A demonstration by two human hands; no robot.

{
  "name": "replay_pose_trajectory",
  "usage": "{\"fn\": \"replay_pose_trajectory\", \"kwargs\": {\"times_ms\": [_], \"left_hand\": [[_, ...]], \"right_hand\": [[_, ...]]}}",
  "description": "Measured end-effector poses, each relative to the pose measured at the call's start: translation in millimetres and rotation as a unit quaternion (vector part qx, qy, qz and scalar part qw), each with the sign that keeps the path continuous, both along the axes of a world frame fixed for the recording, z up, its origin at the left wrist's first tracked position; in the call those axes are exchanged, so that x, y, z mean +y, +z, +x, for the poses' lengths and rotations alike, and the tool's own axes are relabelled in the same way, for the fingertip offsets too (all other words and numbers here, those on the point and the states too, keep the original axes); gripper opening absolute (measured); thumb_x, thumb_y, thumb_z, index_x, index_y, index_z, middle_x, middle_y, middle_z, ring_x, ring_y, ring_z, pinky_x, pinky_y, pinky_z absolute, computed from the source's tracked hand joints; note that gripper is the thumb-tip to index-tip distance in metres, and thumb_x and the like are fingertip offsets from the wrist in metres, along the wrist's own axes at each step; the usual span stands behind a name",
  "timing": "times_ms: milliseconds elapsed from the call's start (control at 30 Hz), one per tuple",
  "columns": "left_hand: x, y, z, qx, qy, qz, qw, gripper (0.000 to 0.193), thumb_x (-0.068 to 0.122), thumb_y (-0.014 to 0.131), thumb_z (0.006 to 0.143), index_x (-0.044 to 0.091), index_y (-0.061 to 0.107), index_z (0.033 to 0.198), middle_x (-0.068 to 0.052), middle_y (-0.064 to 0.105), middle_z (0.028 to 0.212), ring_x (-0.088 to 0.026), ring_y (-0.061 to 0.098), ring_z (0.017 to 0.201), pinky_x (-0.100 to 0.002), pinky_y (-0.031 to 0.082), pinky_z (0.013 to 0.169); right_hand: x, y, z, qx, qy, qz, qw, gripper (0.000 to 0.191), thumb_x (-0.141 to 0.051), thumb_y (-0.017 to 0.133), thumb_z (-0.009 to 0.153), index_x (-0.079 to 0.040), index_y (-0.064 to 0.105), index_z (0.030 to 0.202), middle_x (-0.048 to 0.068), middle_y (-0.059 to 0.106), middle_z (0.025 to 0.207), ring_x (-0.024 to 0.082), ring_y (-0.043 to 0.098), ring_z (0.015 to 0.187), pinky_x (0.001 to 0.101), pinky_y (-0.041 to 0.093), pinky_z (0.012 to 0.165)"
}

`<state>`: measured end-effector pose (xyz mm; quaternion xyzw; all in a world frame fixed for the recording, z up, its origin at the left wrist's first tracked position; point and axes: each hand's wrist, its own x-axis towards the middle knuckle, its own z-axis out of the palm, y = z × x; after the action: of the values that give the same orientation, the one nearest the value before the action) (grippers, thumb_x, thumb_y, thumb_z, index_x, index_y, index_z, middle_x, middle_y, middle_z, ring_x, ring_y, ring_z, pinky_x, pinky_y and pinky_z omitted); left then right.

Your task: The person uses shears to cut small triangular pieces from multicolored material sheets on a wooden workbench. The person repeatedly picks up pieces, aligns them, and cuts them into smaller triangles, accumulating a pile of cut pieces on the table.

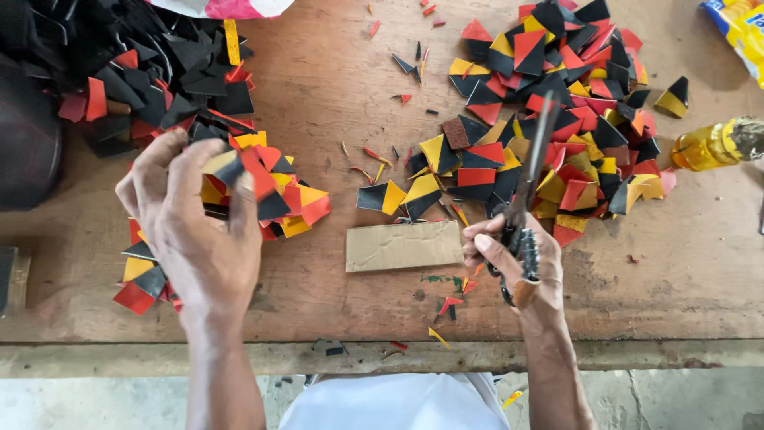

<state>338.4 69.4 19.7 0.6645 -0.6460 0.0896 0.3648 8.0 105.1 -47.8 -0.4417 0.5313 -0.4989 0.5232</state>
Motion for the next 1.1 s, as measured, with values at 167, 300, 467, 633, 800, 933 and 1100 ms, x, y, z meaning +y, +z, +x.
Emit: {"fn": "replay_pose_trajectory", "kwargs": {"times_ms": [167,300,467,633,800,933,1100], "left_hand": [[-20.0,-40.6,-56.2,0.183,-0.213,0.1,0.954,0.032,0.001,0.073,0.086,0.007,0.068,0.117,-0.014,0.07,0.115,-0.03,0.064,0.113,-0.042,0.05,0.1],[-42.1,-77.0,-103.5,0.213,-0.303,0.185,0.91,0.037,0.0,0.067,0.086,-0.005,0.058,0.122,-0.023,0.063,0.108,-0.038,0.059,0.101,-0.049,0.046,0.089],[-60.1,-83.6,-120.4,0.154,-0.303,0.197,0.919,0.016,-0.004,0.066,0.085,0.0,0.061,0.099,-0.023,0.059,0.1,-0.041,0.055,0.101,-0.053,0.045,0.091],[-52.3,-73.2,-119.1,0.161,-0.305,0.242,0.907,0.036,-0.005,0.069,0.075,0.0,0.053,0.107,-0.023,0.056,0.104,-0.042,0.053,0.103,-0.054,0.042,0.084],[-55.3,-77.8,-122.3,0.17,-0.278,0.255,0.91,0.052,-0.007,0.071,0.071,0.003,0.049,0.117,-0.023,0.06,0.102,-0.04,0.059,0.098,-0.052,0.045,0.082],[-75.5,-94.4,-121.2,0.29,-0.277,0.278,0.873,0.037,0.004,0.081,0.077,0.006,0.06,0.108,-0.011,0.069,0.093,-0.027,0.069,0.087,-0.043,0.053,0.078],[-101.7,-111.2,-100.9,0.433,-0.301,0.298,0.796,0.015,0.011,0.075,0.092,0.007,0.065,0.101,-0.005,0.069,0.088,-0.014,0.063,0.078,-0.034,0.056,0.069]], "right_hand": [[-9.2,-0.7,11.5,-0.048,-0.01,-0.004,0.999,0.018,-0.004,0.069,0.094,-0.001,0.057,0.108,0.015,0.073,0.1,0.017,0.071,0.082,0.0311,0.06,0.068],[-8.3,2.4,19.6,-0.034,-0.006,0.004,0.999,0.015,-0.004,0.069,0.095,0.001,0.06,0.106,0.014,0.072,0.1,0.017,0.07,0.081,0.0312,0.06,0.067],[-2.9,7.3,21.0,-0.011,-0.018,0.015,1.0,0.014,-0.004,0.069,0.095,0.0,0.061,0.105,0.015,0.073,0.1,0.017,0.071,0.083,0.032,0.063,0.071],[-2.5,4.8,24.5,-0.032,-0.041,0.034,0.998,0.017,-0.004,0.069,0.093,-0.002,0.057,0.105,0.015,0.074,0.098,0.016,0.071,0.081,0.0324,0.063,0.069],[-1.3,2.4,27.7,0.003,-0.033,0.031,0.999,0.014,-0.005,0.069,0.095,-0.001,0.059,0.105,0.015,0.074,0.1,0.017,0.071,0.083,0.0315,0.061,0.072],[1.8,1.9,30.0,0.002,-0.042,0.045,0.998,0.016,-0.007,0.068,0.093,-0.004,0.057,0.105,0.013,0.074,0.099,0.016,0.071,0.082,0.0315,0.063,0.069],[2.1,0.4,32.9,-0.01,-0.041,0.037,0.998,0.014,-0.007,0.068,0.095,-0.001,0.059,0.104,0.014,0.074,0.1,0.017,0.072,0.083,0.0334,0.064,0.068]]}}
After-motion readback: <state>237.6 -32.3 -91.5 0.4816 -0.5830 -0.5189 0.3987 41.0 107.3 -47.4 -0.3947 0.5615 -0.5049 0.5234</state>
